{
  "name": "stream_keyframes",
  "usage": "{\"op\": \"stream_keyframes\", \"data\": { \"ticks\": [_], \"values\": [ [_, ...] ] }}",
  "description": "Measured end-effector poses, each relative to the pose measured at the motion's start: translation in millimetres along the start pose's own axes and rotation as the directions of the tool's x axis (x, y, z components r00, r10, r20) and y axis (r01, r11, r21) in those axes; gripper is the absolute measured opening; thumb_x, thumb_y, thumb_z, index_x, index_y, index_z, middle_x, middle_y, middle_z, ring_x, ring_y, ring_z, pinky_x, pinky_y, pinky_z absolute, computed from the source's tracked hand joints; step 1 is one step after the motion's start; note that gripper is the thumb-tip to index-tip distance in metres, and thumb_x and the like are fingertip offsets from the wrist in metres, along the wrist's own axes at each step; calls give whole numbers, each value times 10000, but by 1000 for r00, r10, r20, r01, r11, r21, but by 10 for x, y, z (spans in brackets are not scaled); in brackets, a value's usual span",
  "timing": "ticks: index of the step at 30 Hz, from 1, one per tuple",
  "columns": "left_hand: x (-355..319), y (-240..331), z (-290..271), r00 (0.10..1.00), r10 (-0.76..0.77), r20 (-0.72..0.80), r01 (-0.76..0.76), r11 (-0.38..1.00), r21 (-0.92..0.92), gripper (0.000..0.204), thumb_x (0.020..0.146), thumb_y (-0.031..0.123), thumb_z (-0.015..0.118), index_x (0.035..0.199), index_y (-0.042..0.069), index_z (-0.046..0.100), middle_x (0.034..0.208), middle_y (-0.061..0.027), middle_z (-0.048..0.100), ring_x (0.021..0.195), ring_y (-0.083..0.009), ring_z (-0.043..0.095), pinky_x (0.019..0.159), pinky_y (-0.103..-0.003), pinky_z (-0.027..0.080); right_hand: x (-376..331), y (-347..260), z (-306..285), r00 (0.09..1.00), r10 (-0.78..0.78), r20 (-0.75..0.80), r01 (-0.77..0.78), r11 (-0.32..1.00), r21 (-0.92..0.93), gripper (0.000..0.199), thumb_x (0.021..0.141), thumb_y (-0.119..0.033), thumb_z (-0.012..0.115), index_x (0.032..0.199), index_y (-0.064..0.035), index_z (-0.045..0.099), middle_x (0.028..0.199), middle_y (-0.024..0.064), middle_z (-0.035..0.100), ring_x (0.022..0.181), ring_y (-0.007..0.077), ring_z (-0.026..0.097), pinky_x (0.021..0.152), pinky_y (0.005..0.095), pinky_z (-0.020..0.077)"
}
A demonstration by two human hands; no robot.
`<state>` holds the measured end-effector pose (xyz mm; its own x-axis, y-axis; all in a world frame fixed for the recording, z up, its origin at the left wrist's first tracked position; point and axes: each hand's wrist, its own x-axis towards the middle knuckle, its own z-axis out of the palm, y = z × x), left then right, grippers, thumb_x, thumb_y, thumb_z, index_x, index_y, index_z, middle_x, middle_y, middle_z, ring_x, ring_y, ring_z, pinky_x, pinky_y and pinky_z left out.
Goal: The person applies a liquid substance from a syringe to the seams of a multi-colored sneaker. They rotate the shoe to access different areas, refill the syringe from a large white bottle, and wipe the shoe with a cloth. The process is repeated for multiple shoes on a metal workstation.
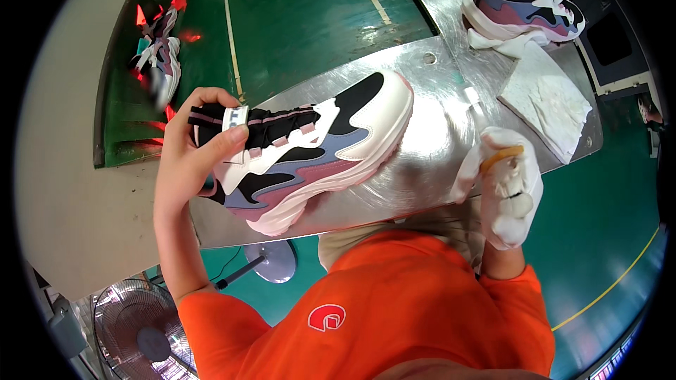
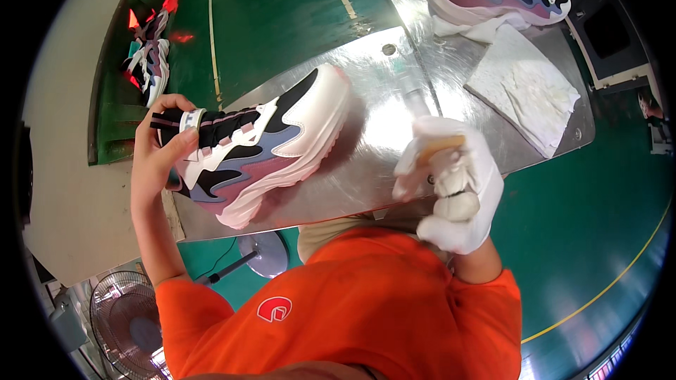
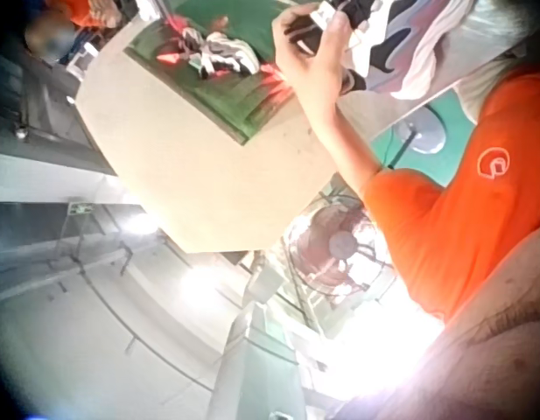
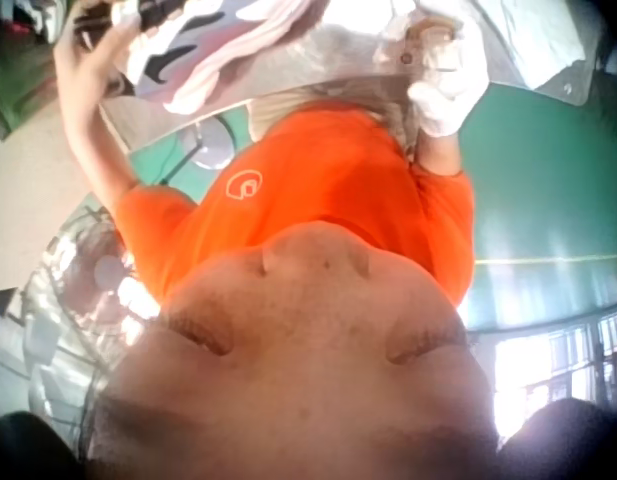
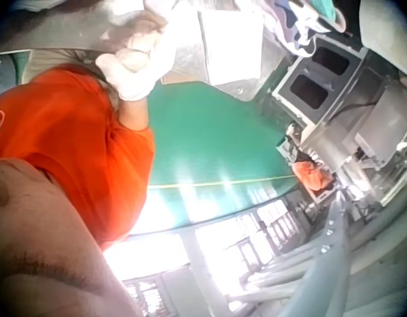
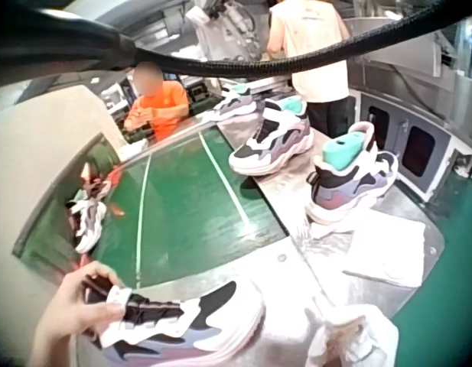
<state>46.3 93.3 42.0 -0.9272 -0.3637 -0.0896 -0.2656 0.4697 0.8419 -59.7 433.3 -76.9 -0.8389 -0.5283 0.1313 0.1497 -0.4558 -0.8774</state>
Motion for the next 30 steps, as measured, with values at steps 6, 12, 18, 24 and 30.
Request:
{"op": "stream_keyframes", "data": {
  "ticks": [6, 12, 18, 24, 30],
  "values": [
    [-29, 42, -54, 987, 18, -161, -6, 997, 73, 283, 808, 95, 757, 1031, 8, 606, 859, -5, 626, 765, -53, 555, 687, -198, 439, 47, 155, -61, 932, -320, -170, 105, 686, -720, 740, 657, -31, 839, 1308, 4, 490, 925, 76, 631, 767, 142, 612, 720, 264, 520],
    [757, -17, -490, 926, 159, -342, -68, 963, 262, 230, 851, 160, 738, 981, 13, 617, 798, -6, 633, 740, -49, 567, 657, -206, 431, 58, 315, -397, 849, -351, -394, 3, 750, -662, 651, 731, 60, 747, 1322, 11, 481, 1101, 115, 591, 808, 139, 583, 710, 254, 510],
    [2038, -797, -1188, 902, 242, -358, 34, 786, 617, 440, 816, 385, 735, 1052, 34, 614, 887, -99, 693, 819, -216, 661, 736, -304, 497, 136, 354, -302, 791, -445, -420, 61, 740, -670, 709, 711, 128, 716, 1357, 9, 452, 1083, 110, 553, 823, 119, 548, 722, 240, 492],
    [3388, -316, -115, 818, 560, -130, -72, 325, 943, 545, 859, 456, 657, 1256, 88, 595, 1245, -206, 590, 1199, -356, 542, 980, -554, 418, 117, 289, -308, 762, -258, -594, -118, 847, -519, 816, 665, 94, 777, 1388, 30, 404, 1103, 129, 545, 836, 132, 563, 747, 261, 499],
    [4426, 656, 1656, 844, 484, 230, -527, 827, 197, 908, 620, 553, 821, 1303, 15, 558, 1228, -188, 639, 1102, -300, 633, 964, -356, 476, -29, 308, -380, 818, -314, -482, -53, 794, -606, 830, 652, 61, 789, 1380, 67, 390, 1108, 142, 539, 813, 159, 551, 725, 282, 501]
  ]
}}
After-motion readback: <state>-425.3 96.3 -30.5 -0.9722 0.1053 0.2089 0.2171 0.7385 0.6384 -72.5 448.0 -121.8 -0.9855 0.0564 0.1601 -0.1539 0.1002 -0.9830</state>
